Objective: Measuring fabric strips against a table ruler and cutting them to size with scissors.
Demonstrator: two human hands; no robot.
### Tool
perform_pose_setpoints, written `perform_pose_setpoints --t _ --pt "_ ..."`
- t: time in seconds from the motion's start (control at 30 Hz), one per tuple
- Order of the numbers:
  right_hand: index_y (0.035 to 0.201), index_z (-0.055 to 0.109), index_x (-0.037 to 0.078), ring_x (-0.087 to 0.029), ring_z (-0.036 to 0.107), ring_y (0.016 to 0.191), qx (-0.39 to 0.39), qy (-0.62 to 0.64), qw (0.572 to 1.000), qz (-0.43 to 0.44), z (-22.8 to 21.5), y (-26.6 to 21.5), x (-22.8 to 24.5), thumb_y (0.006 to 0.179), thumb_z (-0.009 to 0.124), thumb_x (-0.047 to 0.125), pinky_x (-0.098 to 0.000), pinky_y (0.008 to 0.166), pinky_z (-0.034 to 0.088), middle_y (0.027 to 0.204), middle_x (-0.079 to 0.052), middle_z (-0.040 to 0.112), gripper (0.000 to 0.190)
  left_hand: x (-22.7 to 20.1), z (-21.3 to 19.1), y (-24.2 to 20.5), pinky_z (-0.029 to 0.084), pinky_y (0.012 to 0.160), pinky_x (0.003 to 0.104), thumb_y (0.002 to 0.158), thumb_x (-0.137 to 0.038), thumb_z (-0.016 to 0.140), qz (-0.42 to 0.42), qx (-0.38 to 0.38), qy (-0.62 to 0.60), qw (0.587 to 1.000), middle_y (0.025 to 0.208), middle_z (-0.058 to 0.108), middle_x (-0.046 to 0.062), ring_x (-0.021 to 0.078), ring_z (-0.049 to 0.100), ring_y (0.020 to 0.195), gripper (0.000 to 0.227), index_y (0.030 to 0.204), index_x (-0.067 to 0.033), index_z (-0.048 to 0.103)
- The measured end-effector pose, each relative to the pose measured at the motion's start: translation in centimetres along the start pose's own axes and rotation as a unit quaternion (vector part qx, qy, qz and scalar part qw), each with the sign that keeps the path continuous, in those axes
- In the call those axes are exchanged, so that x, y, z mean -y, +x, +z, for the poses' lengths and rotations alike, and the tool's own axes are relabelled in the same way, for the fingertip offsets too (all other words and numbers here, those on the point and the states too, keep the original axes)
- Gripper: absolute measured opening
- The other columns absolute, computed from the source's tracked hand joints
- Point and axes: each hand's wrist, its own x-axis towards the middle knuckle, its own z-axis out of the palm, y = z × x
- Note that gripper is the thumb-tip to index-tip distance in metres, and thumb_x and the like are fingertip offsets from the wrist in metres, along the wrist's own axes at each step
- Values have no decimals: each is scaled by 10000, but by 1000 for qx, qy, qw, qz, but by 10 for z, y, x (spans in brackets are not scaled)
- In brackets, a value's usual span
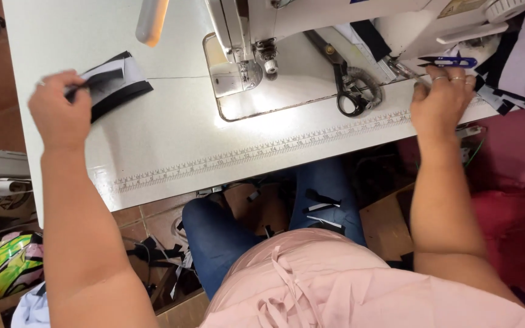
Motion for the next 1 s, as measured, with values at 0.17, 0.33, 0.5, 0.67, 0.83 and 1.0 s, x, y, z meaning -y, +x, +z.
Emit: perform_pose_setpoints --t 0.17,0.33,0.5,0.67,0.83,1.0 --pt "998 714 47 -374 470 991 32 7 999 -29 16 -3 -19 910 652 59 -459 799 399 1043 -142 570 108 -23 -35 31 541 800 392 773 177 510 66 -148 36 986 1023 689 227 348 678 948 229 963 72 584" --pt "986 526 -75 -416 494 935 29 164 985 -39 -8 8 7 839 532 -131 -506 798 432 1047 -243 474 158 -109 -45 30 504 888 496 965 145 393 223 -208 70 950 1134 650 292 449 631 1042 163 947 119 552" --pt "1025 677 -6 -260 626 781 -24 228 972 -48 -4 5 29 812 783 0 -364 712 491 888 -123 671 238 -191 46 -67 442 773 452 779 7 515 123 3 104 987 1206 600 131 353 593 824 262 1028 -60 559" --pt "1177 635 25 -307 598 997 141 439 871 -170 -75 -29 177 814 491 -111 -404 913 456 1158 -140 636 413 -232 80 -113 411 974 455 825 -37 545 60 4 24 998 1172 645 71 248 589 1142 208 1001 -131 603" --pt "1163 626 48 -327 569 1134 133 397 845 -334 -71 -59 246 865 563 -5 -444 984 433 1193 -131 616 309 -251 89 -116 478 932 419 832 -106 653 57 -52 24 997 1076 683 29 224 645 1042 203 1020 -180 634" --pt "1062 666 66 -301 621 1067 27 317 880 -353 -50 -69 236 944 562 116 -409 950 464 1089 -104 659 166 -210 59 -129 483 909 384 856 -120 642 80 0 -36 996 1027 647 47 259 619 1043 136 992 -131 633"
